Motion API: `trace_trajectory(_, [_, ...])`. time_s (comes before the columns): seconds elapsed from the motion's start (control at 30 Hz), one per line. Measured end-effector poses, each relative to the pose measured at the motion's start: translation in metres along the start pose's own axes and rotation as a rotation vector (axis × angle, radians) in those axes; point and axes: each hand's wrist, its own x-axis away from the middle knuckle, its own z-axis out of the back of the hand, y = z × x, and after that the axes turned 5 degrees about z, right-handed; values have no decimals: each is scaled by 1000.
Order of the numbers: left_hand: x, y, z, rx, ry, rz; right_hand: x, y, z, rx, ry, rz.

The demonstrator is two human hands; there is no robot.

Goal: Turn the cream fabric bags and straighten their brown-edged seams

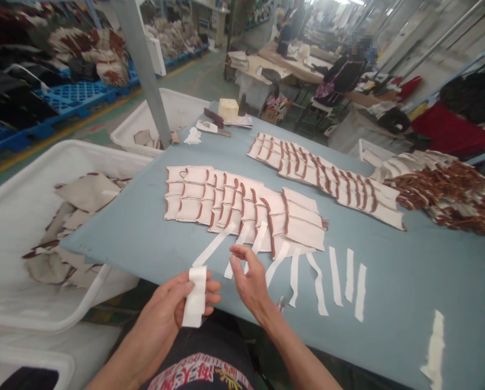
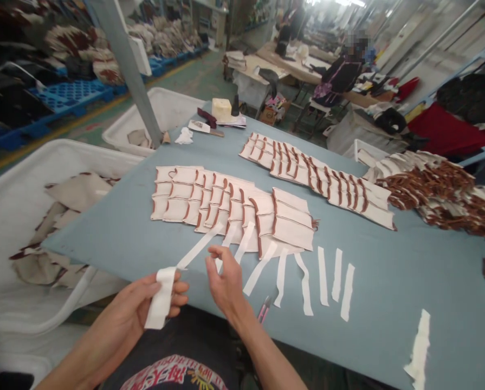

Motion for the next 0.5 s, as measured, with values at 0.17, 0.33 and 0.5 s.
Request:
trace_trajectory(0.17, [5, 0, -35, 13, -71, 6, 1, -64, 82, -51, 53, 242])
trace_trajectory(0.33, [12, -10, -65, -59, -132, -50, 8, -90, 115, 149, 125, 506])
trace_trajectory(0.5, [16, -28, -88, -41, -139, -48, 27, -76, 121, 323, 155, 475])
